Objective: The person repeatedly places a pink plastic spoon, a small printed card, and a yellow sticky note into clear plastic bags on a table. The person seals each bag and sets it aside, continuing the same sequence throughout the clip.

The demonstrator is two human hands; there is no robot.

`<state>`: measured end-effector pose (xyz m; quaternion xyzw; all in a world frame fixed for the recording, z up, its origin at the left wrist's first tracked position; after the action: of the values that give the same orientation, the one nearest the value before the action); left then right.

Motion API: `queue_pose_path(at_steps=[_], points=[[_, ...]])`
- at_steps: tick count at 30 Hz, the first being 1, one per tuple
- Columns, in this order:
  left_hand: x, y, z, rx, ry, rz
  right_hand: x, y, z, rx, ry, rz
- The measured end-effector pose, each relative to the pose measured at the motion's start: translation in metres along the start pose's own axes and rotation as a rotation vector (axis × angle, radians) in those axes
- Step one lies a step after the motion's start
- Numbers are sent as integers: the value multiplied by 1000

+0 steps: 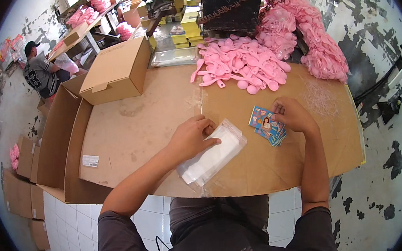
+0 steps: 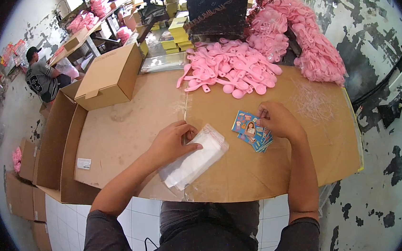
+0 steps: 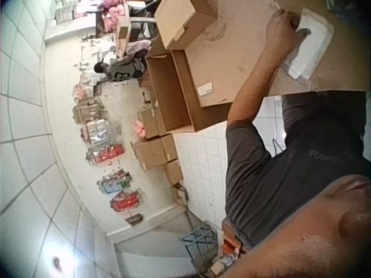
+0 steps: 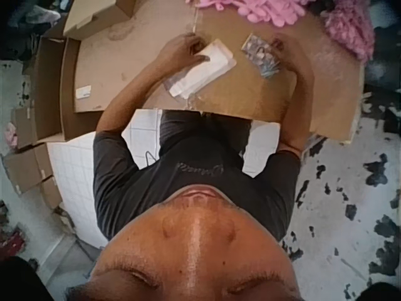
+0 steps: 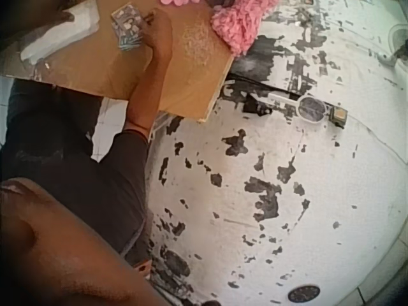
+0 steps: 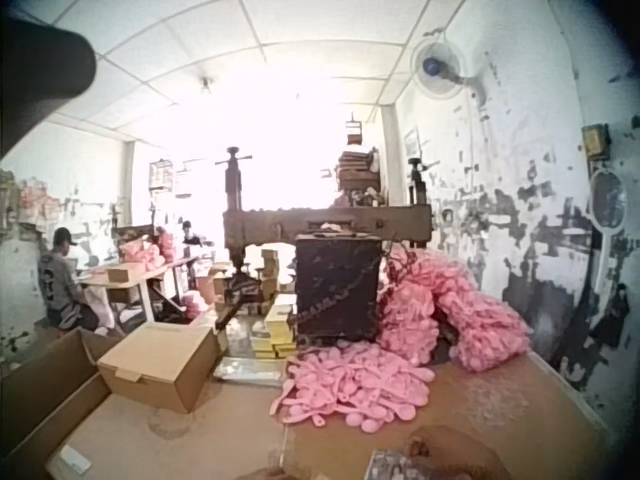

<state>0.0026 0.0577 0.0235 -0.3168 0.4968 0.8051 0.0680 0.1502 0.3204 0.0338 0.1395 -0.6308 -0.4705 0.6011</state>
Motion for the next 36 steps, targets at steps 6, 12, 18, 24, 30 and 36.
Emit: queue_pose_path(at_steps=[6, 12, 18, 24, 30, 36], points=[[21, -5, -3, -21, 265, -301, 0, 4, -2, -14, -14, 40], [23, -1, -5, -42, 311, -397, 42, -6, -5, 25, 7, 385], [27, -2, -5, -95, 228, -368, 105, -65, -19, 141, 475, 347], [27, -3, -5, -142, 220, -412, 102, -75, -23, 115, 542, 127], [40, 3, -6, -267, 266, -476, 93, -77, -21, 111, 527, 161], [50, -5, -6, -200, 439, -726, 98, -73, -20, 95, 531, 212]])
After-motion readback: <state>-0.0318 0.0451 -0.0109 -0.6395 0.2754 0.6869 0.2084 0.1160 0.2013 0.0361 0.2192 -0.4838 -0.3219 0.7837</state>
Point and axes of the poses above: each hand's wrist, its own z-axis towards the middle knuckle, its own y-axis out of the back of the hand, x = y × z, the point moved 8 cm from there along z, towards the middle knuckle, and after that the axes turned 9 degrees about -x, right-handed, at the moved point
